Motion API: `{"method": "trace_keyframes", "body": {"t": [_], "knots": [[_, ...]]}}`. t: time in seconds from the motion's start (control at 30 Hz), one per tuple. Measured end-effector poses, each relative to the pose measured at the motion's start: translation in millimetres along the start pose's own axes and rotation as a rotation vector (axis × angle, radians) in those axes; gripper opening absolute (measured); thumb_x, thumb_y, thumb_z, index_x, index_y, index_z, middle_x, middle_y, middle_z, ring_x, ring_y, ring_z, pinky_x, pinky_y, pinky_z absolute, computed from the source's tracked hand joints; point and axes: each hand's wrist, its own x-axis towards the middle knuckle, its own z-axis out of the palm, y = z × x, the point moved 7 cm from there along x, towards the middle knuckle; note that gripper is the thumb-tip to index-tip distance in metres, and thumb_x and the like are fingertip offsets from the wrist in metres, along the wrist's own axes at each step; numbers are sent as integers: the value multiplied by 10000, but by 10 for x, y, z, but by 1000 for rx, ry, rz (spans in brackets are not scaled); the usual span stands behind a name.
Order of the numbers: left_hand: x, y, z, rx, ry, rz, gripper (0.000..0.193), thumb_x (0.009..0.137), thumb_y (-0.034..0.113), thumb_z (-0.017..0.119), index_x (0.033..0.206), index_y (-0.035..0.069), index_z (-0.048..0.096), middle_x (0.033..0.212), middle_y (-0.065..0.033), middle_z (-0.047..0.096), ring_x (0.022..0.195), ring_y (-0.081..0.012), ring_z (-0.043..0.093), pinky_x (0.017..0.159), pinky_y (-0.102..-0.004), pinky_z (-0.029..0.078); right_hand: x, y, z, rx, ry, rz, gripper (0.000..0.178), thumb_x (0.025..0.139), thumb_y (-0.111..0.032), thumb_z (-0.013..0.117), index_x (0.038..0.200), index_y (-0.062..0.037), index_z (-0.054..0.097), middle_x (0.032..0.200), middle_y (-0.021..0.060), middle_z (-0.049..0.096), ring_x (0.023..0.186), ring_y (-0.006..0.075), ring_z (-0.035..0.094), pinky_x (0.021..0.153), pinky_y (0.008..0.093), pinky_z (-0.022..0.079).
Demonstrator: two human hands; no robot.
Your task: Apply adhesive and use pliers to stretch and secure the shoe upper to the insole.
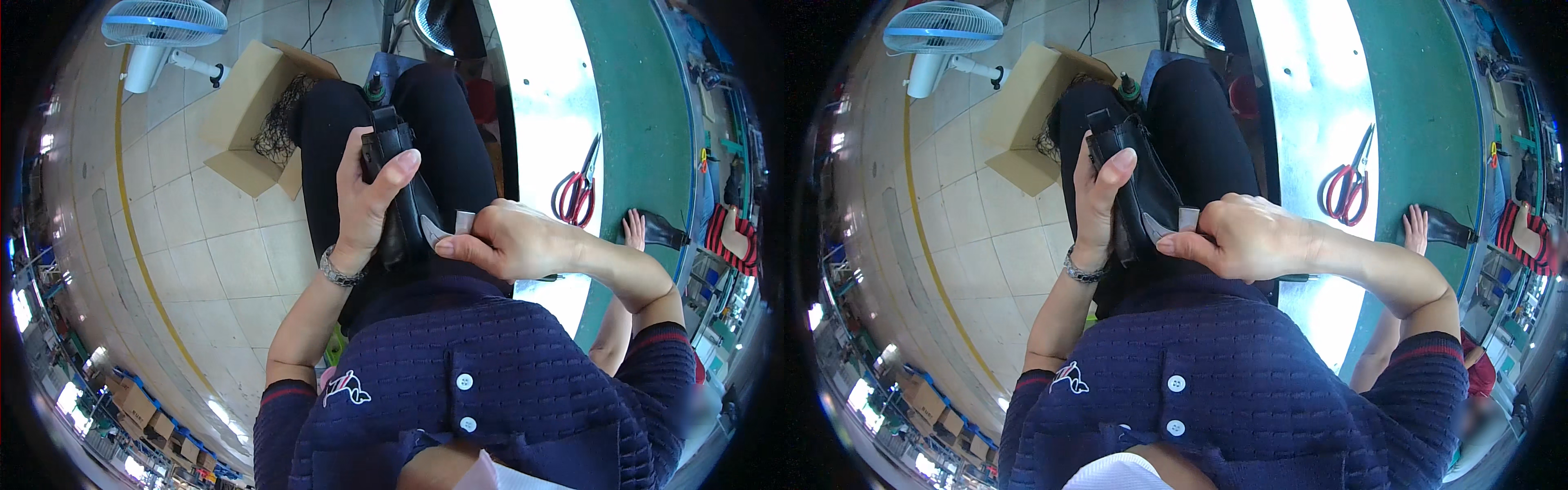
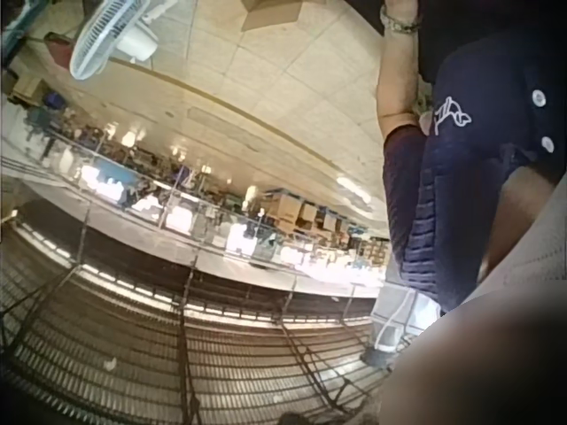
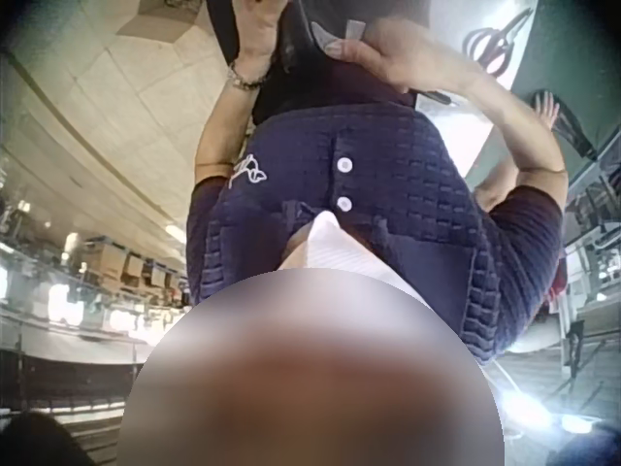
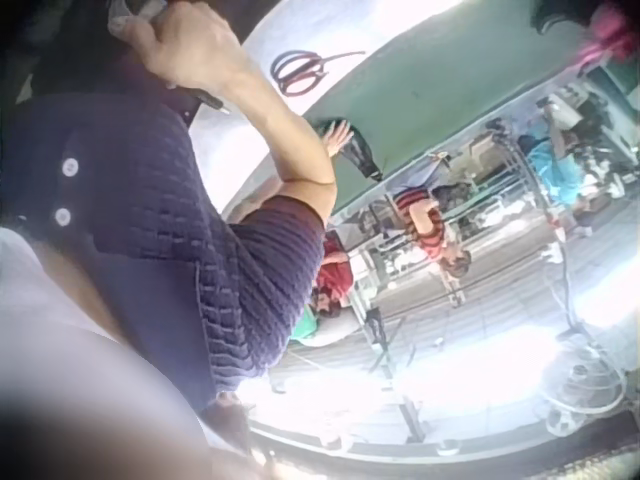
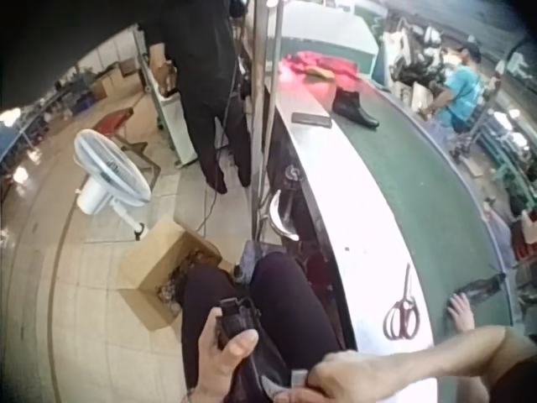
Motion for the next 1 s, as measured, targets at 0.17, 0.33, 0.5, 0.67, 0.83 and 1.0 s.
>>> {"method": "trace_keyframes", "body": {"t": [0.17,0.33,0.5,0.67,0.83,1.0], "knots": [[27,-8,-60,-6,27,4,289,803,226,745,956,65,561,814,22,541,709,-52,506,653,-214,440,-15,-150,-13,-231,193,-82,661,961,-480,522,527,17,555,437,153,487,406,290,555,425,388,422],[74,-14,-91,-28,47,-17,287,801,225,744,956,61,567,811,20,547,706,-51,506,656,-211,435,87,-15,109,-68,176,-96,645,968,-523,466,644,5,646,488,140,556,449,276,608,419,355,471],[119,-53,-155,-34,59,-26,265,828,247,736,931,70,567,812,30,551,708,-38,502,660,-204,422,-9,-266,13,-285,429,-271,607,966,-513,479,684,-16,683,499,142,569,439,280,600,419,353,468],[211,-65,-204,-95,11,-25,286,857,302,722,937,82,558,825,42,533,724,-27,473,667,-196,402,136,-201,-89,-247,280,-232,590,954,-525,501,707,-21,682,523,110,591,468,227,610,473,290,480],[214,-52,-188,-105,1,-9,338,885,384,693,957,91,542,834,50,507,740,-24,448,675,-190,382,262,75,75,414,-43,-163,646,976,-555,436,566,-69,550,484,4,530,448,91,557,475,235,461],[183,-94,-172,-70,-3,66,356,926,430,627,934,91,519,801,58,452,712,-33,399,650,-195,354,300,72,109,503,-209,-102,668,982,-564,408,543,-75,527,450,0,494,398,105,529,453,216,450]]}}
